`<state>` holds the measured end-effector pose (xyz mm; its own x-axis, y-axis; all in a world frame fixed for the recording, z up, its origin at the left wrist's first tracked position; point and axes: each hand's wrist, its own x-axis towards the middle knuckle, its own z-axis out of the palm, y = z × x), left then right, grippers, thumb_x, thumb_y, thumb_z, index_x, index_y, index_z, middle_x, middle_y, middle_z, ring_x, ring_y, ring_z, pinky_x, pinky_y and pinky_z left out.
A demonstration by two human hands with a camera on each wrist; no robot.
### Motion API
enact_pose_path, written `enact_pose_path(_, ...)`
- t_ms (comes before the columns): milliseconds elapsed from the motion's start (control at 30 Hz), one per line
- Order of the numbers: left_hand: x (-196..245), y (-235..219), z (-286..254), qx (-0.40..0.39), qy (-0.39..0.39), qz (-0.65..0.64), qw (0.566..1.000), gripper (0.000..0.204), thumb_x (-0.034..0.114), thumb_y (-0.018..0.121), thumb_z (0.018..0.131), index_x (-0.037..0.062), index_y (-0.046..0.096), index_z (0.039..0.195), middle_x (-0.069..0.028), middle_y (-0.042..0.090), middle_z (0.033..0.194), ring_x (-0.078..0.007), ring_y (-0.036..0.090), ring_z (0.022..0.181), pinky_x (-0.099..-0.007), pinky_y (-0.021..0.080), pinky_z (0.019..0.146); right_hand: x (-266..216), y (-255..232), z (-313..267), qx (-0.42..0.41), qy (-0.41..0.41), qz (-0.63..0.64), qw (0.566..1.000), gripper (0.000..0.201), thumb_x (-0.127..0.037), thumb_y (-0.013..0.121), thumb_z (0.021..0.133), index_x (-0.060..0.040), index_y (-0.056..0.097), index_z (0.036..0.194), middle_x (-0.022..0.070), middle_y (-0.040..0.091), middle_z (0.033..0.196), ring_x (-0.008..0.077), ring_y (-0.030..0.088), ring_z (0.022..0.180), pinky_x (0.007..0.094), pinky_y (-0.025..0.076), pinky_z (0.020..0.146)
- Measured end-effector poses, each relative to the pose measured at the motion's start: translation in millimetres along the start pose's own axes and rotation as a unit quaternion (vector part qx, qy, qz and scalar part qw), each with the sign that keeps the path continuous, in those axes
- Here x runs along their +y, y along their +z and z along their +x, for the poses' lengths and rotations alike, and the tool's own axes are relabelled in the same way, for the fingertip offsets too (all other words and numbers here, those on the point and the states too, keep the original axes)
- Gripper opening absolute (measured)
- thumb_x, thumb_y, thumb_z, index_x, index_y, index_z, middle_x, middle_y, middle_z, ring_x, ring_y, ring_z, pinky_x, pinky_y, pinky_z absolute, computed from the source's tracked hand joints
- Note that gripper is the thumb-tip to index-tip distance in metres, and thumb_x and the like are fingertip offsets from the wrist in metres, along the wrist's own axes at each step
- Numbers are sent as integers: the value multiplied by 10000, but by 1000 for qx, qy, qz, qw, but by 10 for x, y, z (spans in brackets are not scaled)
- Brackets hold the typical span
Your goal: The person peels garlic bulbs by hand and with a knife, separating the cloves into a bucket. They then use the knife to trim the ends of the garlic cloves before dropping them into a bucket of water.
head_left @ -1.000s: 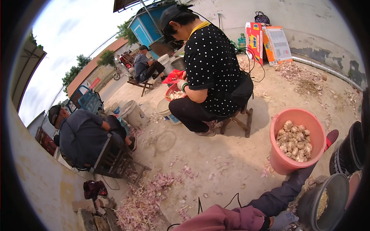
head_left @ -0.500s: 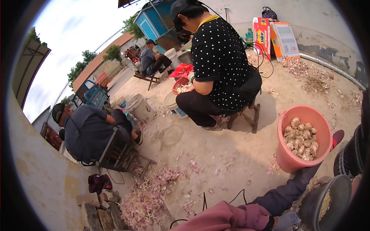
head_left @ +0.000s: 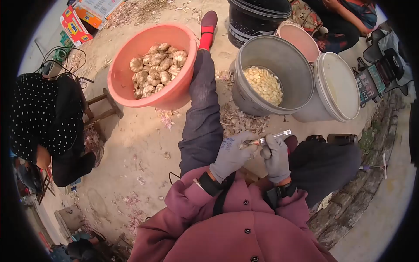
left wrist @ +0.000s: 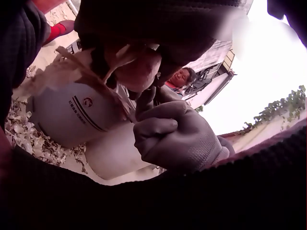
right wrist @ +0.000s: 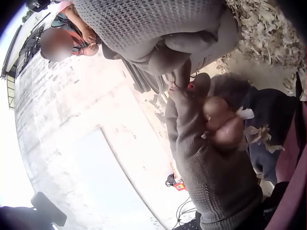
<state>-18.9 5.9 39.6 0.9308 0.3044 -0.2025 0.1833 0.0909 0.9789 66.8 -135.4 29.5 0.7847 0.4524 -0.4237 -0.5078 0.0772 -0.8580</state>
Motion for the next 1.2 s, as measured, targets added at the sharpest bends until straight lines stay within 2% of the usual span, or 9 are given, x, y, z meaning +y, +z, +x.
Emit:
enact_pose_path(133,-140,-1,79,-16,8,-9,1000,303,50,634,853,-6,626,1150,-90,651,908,-124,623,725,-259,496,660,-25,35,-7,46,-18,-48,998,299,-279,586,979,-96,537,749,-46,471,595,28,390,509,201,275,477)
enact_pose_path(200,-142,-2,109,24,86,37,995,337,64,640,857,28,631,1192,4,621,912,-44,533,697,-194,451,602,-130,58,-31,60,-25,-68,996,251,-242,610,965,-69,584,786,-43,498,598,22,413,513,200,305,481)
enact_pose_path(233,-119,-26,84,5,-8,-24,1000,333,88,631,882,17,607,1206,3,611,923,-24,512,646,-176,422,521,-158,96,-36,75,-51,-64,994,224,-219,617,957,-51,612,809,-41,513,597,21,427,508,200,321,478)
enact_pose_path(333,-90,-38,110,12,-101,-92,991,315,121,618,911,0,598,1201,-2,603,888,-8,491,602,-162,386,457,-138,44,-26,67,-80,-76,992,166,-182,630,942,-22,652,903,-41,555,633,19,456,508,195,351,471)
enact_pose_path(567,64,-13,139,-9,-131,-63,989,241,150,626,917,-12,622,1095,28,579,727,-2,461,522,-155,379,449,-141,32,-43,37,-43,-248,967,156,-144,643,912,-16,685,989,-45,584,686,3,472,559,195,366,489)
enact_pose_path(933,-3,-103,117,-41,-138,-38,989,293,162,642,859,-14,644,1093,-38,658,827,-52,557,650,-239,468,566,-64,2,2,24,-3,-88,996,168,-173,618,944,-9,642,973,-8,627,727,23,503,550,191,376,477)
enact_pose_path(1000,45,-136,133,-80,-218,-37,972,285,164,635,864,-13,649,1087,-34,658,827,-55,559,661,-226,467,596,-80,15,9,16,2,-74,997,169,-185,614,947,-21,634,912,-21,600,702,18,489,546,186,360,473)
enact_pose_path(1100,-36,-128,115,-74,-185,-58,978,264,152,609,882,-11,632,1088,-28,658,821,-54,531,621,-223,457,560,-11,-51,35,8,49,-77,996,191,-208,621,948,-33,629,872,-38,566,670,13,450,523,190,330,466)
enact_pose_path(1200,-26,-113,82,-64,-193,-119,972,231,141,567,916,-9,598,1089,-36,663,839,-42,494,561,-204,418,471,61,-109,105,59,-24,-63,996,233,-235,634,944,-41,622,817,-55,527,622,12,414,498,199,299,456)
